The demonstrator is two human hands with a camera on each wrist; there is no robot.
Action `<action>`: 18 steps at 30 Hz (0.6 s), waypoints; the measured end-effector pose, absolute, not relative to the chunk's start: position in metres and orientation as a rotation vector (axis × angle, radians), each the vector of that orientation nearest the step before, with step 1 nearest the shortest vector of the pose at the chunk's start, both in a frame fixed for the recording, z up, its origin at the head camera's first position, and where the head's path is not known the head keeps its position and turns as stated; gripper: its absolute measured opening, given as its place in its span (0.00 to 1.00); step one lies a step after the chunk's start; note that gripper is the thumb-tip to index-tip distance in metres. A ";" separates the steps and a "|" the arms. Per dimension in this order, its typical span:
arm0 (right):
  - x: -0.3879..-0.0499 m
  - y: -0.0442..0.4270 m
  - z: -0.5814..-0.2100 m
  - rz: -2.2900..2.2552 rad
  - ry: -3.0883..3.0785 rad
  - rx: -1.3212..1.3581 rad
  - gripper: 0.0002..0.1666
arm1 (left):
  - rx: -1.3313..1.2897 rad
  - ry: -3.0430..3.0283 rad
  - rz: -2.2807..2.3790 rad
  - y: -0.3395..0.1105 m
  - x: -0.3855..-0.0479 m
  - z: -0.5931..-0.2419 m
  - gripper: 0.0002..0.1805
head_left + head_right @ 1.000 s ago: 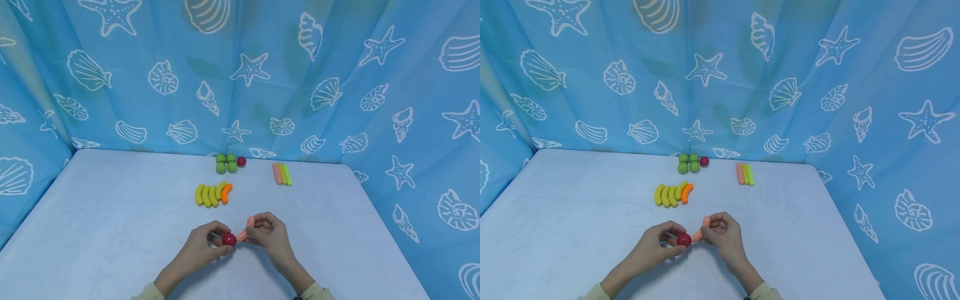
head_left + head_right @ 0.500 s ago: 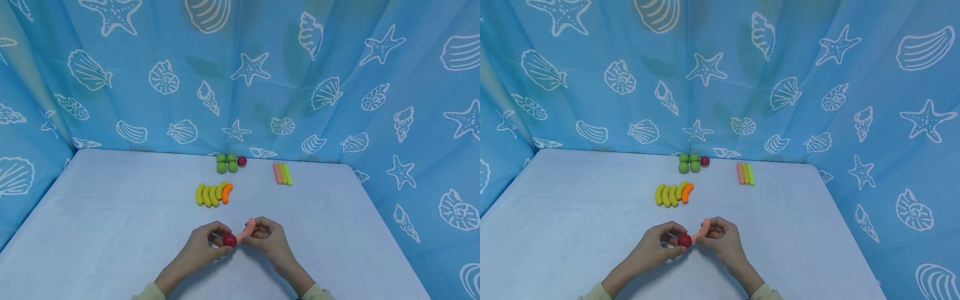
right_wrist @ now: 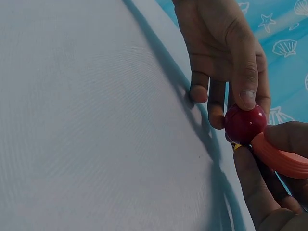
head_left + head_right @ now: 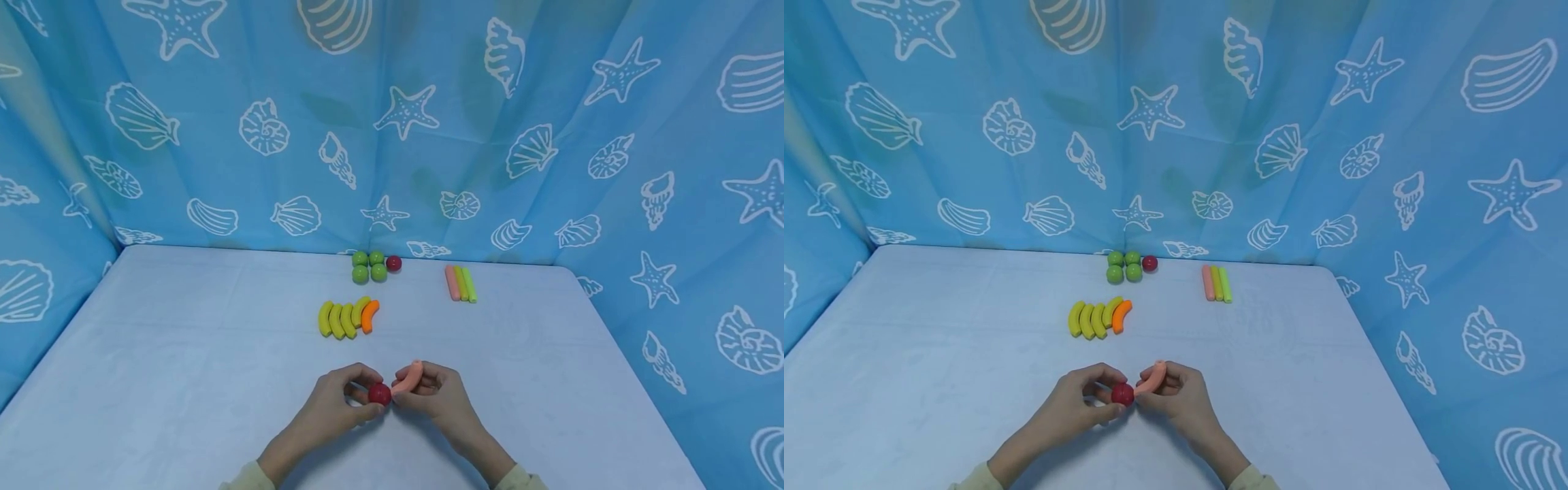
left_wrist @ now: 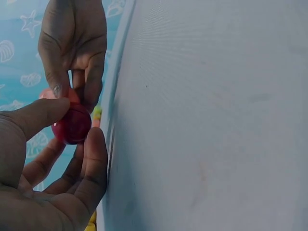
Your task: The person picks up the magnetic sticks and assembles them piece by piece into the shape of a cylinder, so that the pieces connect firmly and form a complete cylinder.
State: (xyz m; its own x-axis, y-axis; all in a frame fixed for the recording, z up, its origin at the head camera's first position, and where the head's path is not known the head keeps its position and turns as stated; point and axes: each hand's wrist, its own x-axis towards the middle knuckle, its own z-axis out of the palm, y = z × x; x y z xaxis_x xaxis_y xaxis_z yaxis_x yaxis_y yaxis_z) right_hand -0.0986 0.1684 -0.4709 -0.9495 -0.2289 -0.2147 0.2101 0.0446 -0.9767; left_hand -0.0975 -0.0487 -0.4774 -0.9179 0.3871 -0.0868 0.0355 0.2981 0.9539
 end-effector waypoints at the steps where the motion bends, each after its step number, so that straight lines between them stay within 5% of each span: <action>1: -0.098 0.169 -0.471 -1.972 2.017 -0.022 0.25 | 0.387 2.267 1.658 -0.048 -0.097 -0.478 0.18; 18: -0.098 0.171 -0.473 -1.916 2.068 -0.035 0.21 | 0.416 2.289 1.643 -0.043 -0.096 -0.477 0.17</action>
